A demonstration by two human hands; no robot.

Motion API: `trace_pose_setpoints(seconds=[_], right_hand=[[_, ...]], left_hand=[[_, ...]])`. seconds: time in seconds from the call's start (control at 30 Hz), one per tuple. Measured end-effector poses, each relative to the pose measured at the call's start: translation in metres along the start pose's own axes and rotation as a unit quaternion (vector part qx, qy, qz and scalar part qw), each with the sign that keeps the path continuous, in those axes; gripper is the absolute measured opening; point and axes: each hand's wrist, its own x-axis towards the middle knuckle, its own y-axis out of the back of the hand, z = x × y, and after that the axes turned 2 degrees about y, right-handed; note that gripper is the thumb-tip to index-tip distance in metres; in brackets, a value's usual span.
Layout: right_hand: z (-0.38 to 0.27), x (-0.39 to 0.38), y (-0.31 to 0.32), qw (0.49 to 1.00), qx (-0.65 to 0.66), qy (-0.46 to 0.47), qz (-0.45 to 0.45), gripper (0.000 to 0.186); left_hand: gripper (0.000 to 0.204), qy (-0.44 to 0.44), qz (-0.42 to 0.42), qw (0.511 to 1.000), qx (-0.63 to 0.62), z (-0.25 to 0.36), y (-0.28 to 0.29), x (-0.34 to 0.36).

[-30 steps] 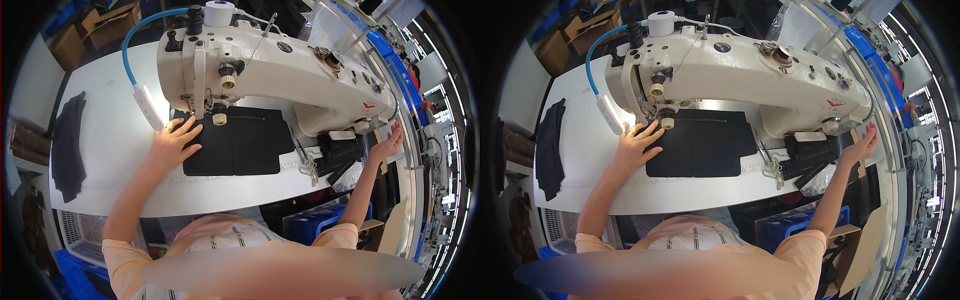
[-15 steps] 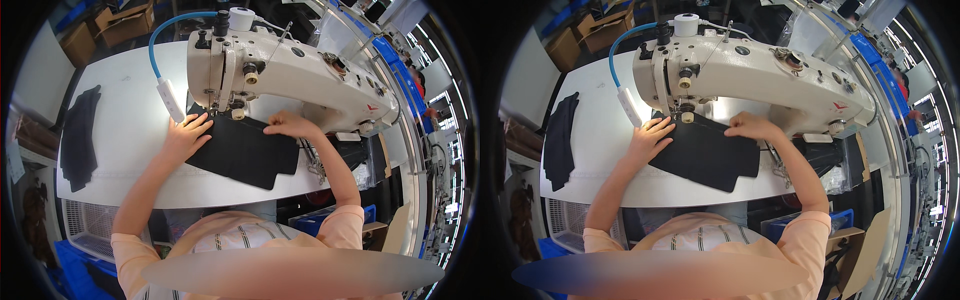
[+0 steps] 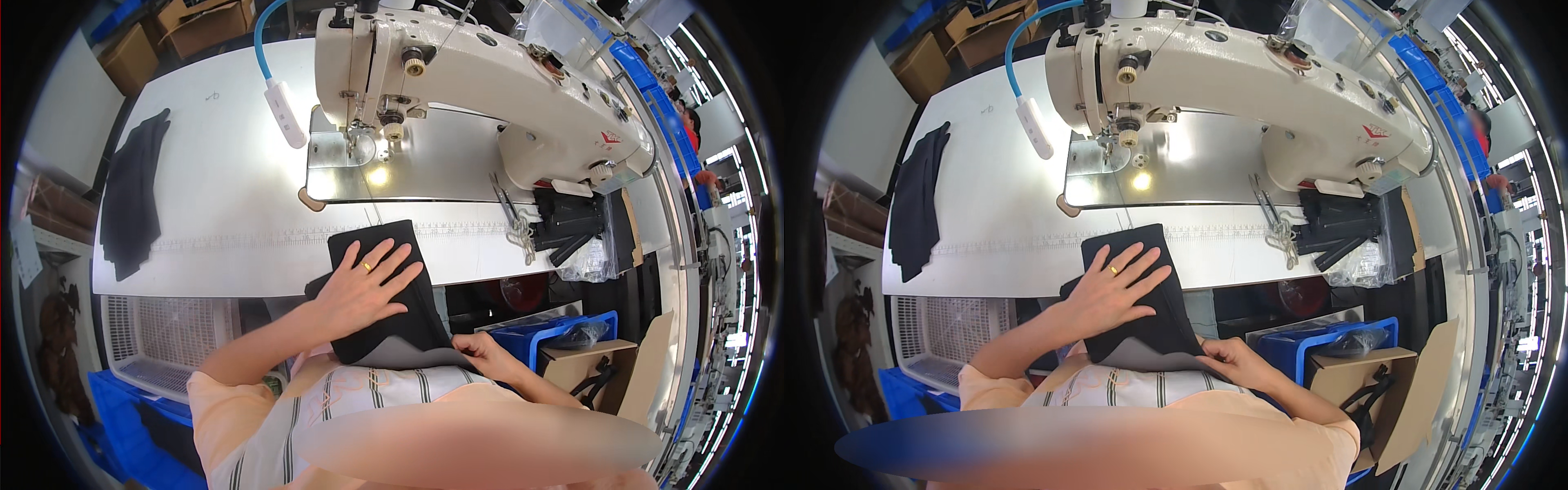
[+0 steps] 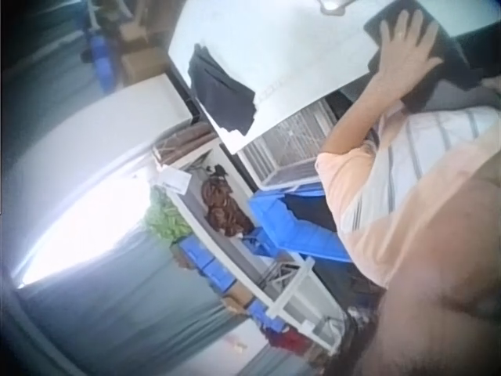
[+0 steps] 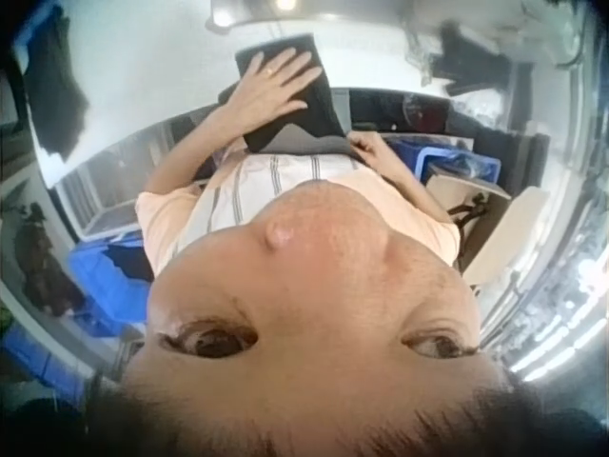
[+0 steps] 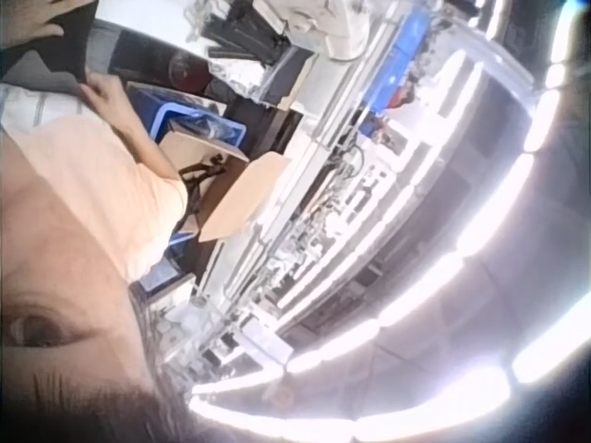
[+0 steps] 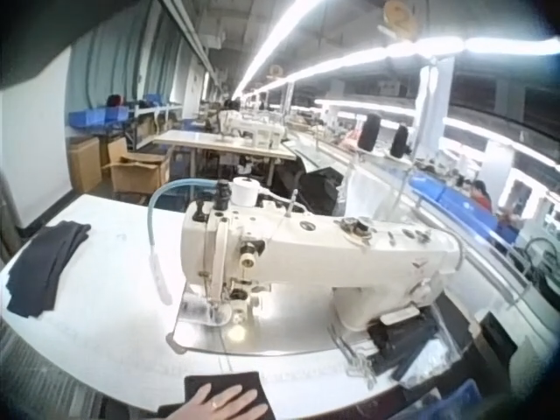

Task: Sewing a zipper onto a black leather component using an industrial sewing machine.

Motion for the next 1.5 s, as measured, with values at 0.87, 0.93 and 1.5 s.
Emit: trace_pose_setpoints(seconds=[0.87,0.93,1.5], right_hand=[[-0.001,0.11,0.124,0.716,-0.604,0.144,0.317,0.026],[0.002,0.115,0.12,0.689,-0.637,0.128,0.32,0.02],[-0.054,0.218,0.059,0.787,-0.496,0.364,0.042,0.028]], left_hand=[[0.053,0.138,0.119,0.983,-0.016,0.017,-0.014,-0.025],[0.054,0.146,0.113,0.983,-0.011,0.018,-0.016,-0.026],[0.042,0.153,0.175,0.973,-0.012,0.015,-0.022,-0.024]])
